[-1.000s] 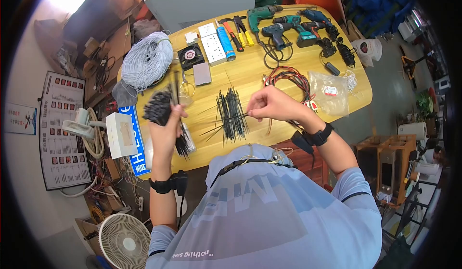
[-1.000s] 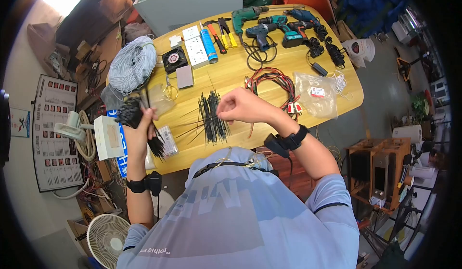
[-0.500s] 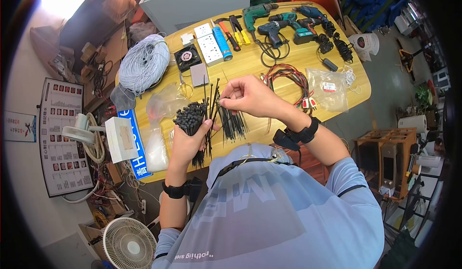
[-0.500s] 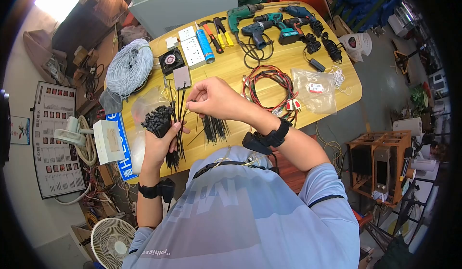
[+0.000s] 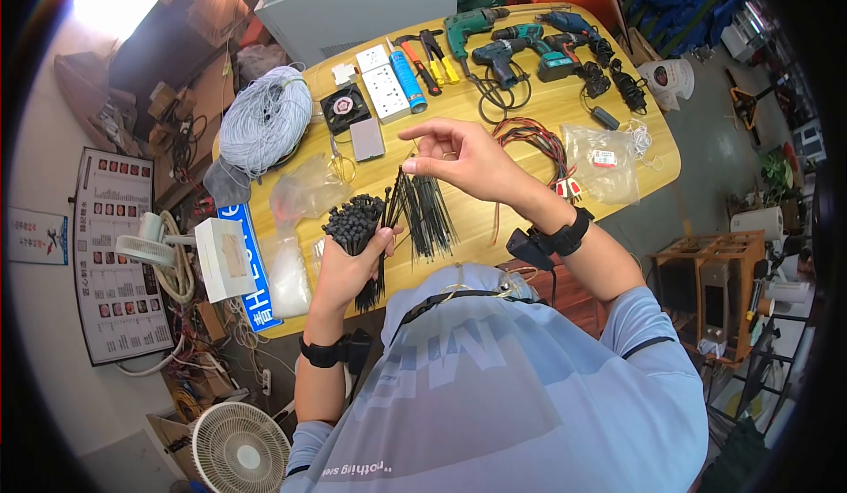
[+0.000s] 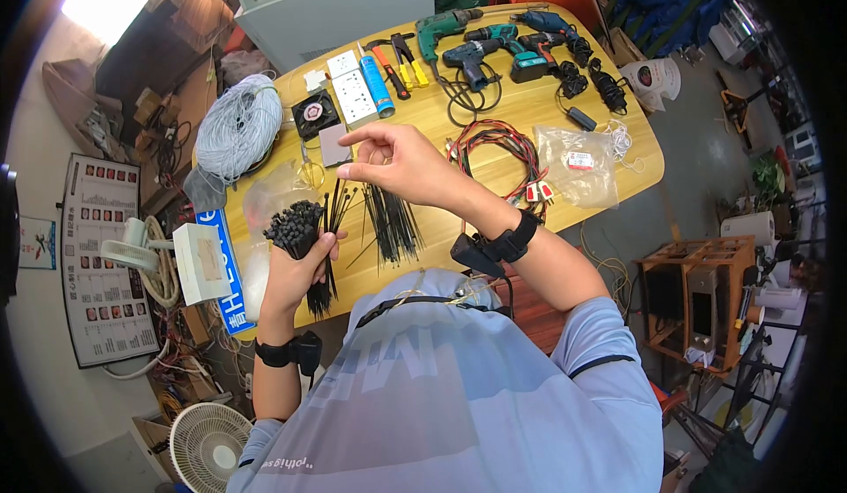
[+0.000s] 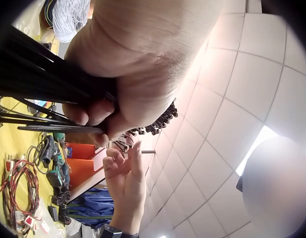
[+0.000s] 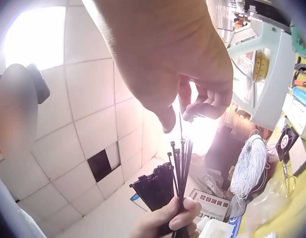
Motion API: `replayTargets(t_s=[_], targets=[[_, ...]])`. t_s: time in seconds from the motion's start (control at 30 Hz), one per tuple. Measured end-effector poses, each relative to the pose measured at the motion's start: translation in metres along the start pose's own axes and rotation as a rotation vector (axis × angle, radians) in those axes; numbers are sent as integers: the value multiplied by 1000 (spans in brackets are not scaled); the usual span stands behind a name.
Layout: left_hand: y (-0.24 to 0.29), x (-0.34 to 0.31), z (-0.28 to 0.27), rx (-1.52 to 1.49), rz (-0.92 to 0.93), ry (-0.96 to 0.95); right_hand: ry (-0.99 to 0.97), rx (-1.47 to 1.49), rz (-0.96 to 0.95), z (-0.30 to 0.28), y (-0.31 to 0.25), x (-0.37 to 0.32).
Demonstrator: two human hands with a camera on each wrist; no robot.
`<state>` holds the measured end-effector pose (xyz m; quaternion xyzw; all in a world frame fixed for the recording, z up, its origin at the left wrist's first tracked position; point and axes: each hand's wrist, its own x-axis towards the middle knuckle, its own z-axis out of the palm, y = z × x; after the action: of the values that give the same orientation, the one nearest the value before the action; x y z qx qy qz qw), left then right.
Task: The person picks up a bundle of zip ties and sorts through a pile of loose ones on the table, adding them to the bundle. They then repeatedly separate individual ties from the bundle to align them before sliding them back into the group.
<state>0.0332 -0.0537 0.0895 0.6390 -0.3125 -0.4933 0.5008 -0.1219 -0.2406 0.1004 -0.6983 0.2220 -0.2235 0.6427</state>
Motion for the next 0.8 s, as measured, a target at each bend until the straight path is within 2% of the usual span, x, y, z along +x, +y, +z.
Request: replayTargets(t_s=[0.17,0.27,0.37,0.53,0.6,0.63,0.7,0.8], targets=[[-3,-1,1,38,-26,-46,-59,-79,-109,2,-1,3],[-4,-4,-2,28,-30,-61,-11,-121,-28,-6,-8,8],[-11,-4,-9,37,-24,-74,18,-6,71,-18,-16,10],[-21,-2,-18,46,-17,-23,291,132,-156,-48,-18,16],[-20,-2,-19,24,-9,93,415,176,-245,-57,-22,15],[-21,1,-19,22,-7,97,410,176,-247,-56,-22,14],[-23,11,-18,-178,62,233,292,136,-285,-48,-20,6],[-13,25,-13,-327,74,268,106,196,-120,-17,-2,-8]])
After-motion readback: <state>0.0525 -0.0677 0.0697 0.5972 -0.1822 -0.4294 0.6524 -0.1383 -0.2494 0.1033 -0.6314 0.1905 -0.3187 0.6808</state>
